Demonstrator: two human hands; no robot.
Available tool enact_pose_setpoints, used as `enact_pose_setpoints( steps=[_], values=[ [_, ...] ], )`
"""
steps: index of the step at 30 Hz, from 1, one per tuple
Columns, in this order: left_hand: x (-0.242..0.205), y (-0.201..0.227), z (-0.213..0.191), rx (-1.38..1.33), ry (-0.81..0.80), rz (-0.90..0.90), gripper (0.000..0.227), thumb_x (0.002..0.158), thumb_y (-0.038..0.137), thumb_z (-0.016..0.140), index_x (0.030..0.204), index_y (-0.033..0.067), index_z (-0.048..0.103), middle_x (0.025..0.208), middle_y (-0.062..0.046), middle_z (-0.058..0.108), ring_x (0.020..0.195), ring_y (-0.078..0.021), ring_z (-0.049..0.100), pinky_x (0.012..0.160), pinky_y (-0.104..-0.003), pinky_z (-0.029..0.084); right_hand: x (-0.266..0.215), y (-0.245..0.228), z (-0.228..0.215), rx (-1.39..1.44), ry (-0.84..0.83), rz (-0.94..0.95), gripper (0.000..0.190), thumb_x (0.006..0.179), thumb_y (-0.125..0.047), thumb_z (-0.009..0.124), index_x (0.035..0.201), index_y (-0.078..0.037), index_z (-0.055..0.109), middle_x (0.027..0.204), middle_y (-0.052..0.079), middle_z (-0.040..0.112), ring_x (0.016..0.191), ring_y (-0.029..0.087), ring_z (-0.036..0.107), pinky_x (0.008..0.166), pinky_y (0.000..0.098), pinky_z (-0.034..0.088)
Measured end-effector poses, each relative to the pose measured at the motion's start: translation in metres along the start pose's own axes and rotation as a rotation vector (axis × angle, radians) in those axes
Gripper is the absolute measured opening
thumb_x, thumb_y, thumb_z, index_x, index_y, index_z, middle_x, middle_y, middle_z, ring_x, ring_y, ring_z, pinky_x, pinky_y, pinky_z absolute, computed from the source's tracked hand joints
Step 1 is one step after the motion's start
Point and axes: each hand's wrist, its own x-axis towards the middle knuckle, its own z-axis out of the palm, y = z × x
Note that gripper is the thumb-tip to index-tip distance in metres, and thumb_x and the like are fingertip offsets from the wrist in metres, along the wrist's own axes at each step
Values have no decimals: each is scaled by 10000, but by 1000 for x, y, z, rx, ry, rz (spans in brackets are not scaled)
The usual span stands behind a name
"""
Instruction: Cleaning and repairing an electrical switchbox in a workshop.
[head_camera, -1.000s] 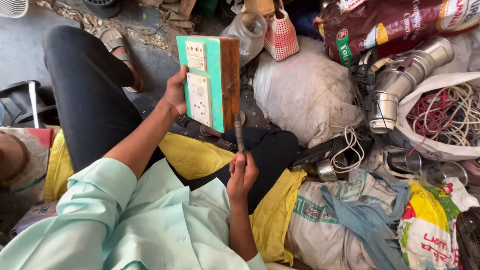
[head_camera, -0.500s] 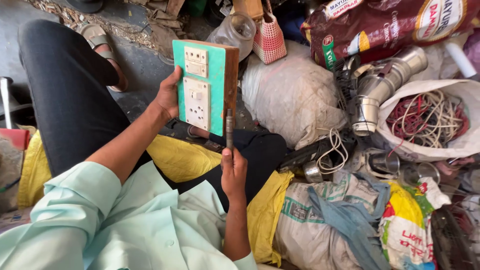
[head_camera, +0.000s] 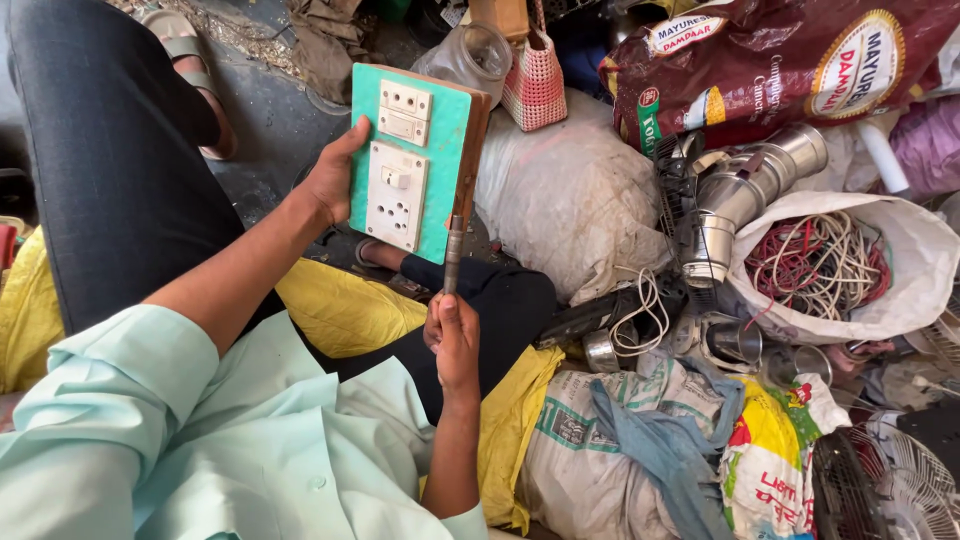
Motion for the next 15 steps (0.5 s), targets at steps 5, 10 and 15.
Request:
enact_pose_setpoints(
  steps=[5, 10, 15],
  values=[
    [-3, 1, 4, 50, 32, -10, 908, 850, 689, 640, 1471, 38, 518, 1413, -197, 630, 1265, -313, 651, 1081, -465, 525, -1, -2, 4, 150, -47, 36, 443, 1098, -444, 488, 826, -95, 465, 623, -51, 340, 506, 38, 294, 452, 222, 253],
    [-8, 6, 14, 11, -25, -1, 892, 844, 688, 635, 1471, 65, 509, 1425, -192, 611, 1269, -310, 643, 1077, -477, 527, -2, 0, 11, 173, -51, 22, 429, 1099, -441, 491, 846, -95, 467, 624, -50, 338, 508, 39, 289, 453, 221, 249],
    [-8, 8, 15, -21, -36, -14, 868, 842, 676, 638, 1469, 90, 512, 1415, -171, 617, 1262, -304, 642, 1077, -478, 532, -3, 0, 13, 184, -57, 10, 426, 1104, -441, 487, 854, -96, 464, 629, -49, 339, 513, 40, 287, 456, 218, 249]
  ],
)
